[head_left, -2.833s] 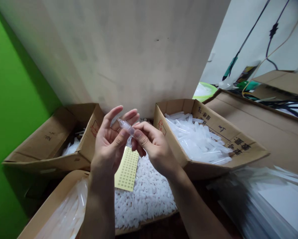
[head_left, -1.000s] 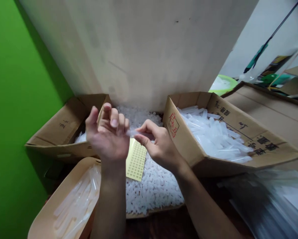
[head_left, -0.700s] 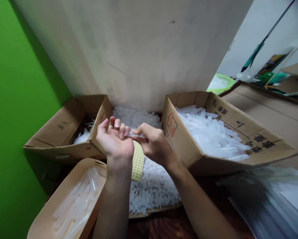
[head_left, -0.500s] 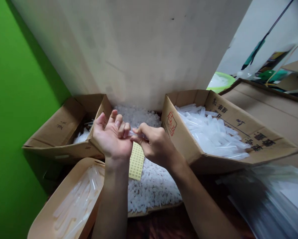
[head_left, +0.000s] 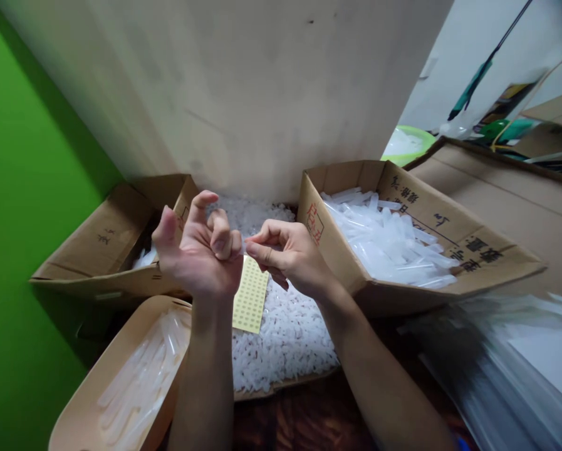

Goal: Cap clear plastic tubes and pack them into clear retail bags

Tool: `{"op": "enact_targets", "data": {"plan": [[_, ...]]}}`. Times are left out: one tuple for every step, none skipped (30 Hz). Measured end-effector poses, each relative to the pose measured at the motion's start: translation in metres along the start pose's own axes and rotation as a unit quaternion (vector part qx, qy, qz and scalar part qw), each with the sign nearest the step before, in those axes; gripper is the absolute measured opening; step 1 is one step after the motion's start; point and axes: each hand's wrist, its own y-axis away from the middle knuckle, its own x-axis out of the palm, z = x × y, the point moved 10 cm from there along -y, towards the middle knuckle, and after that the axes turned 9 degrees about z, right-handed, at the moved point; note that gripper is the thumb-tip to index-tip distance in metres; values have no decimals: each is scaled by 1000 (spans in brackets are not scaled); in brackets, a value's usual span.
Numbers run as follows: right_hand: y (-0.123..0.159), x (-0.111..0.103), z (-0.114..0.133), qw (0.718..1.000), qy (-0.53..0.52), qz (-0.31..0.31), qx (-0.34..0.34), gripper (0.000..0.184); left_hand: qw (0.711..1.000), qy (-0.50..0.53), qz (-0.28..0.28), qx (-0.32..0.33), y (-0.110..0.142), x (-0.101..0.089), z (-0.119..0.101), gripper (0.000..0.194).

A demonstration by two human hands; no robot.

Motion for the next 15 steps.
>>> {"op": "enact_targets", "data": {"plan": [[0,0,-3,1000,-13,6,11,42,1000,-6,11,-2,0,4,-1,57],[0,0,-5,1000,-22,11,20,43,1000,-14,24,-3,0,8,-2,57],[-1,-1,-6,999,-26,14,27,44,999,-26,37,-3,0,11,-3,55],[-1,-1,-7,999,-26,14,30,44,998,-42,50,1,0,14,-4,53],[-2,-3,-7,999,-24,8,30,45,996,-59,62,8,0,16,-5,50],[-2,-5,-8,999,-21,-5,28,45,994,-78,75,16,-1,18,-4,47],[-3,-9,-8,999,-17,-25,25,45,991,-99,87,24,-2,19,-3,41],[-3,-14,-7,998,-8,-51,19,45,987,-124,95,34,-2,18,-1,35],[-2,-20,-6,997,6,-81,10,45,983,-152,95,47,-2,16,1,27],[-1,-26,-5,993,24,-113,-1,44,976,-186,90,61,-1,14,1,18],[1,-32,-2,989,45,-142,-13,43,968,-224,82,75,2,13,0,9],[3,-37,0,984,67,-166,-27,41,958,-261,76,91,5,14,-2,8],[5,-42,2,978,86,-186,-42,38,947,-295,80,103,9,19,-6,13],[5,-45,4,974,107,-194,-55,34,934,-325,102,104,14,29,-9,16],[4,-44,6,973,132,-179,-66,29,921,-351,144,90,21,46,-9,17]]}}
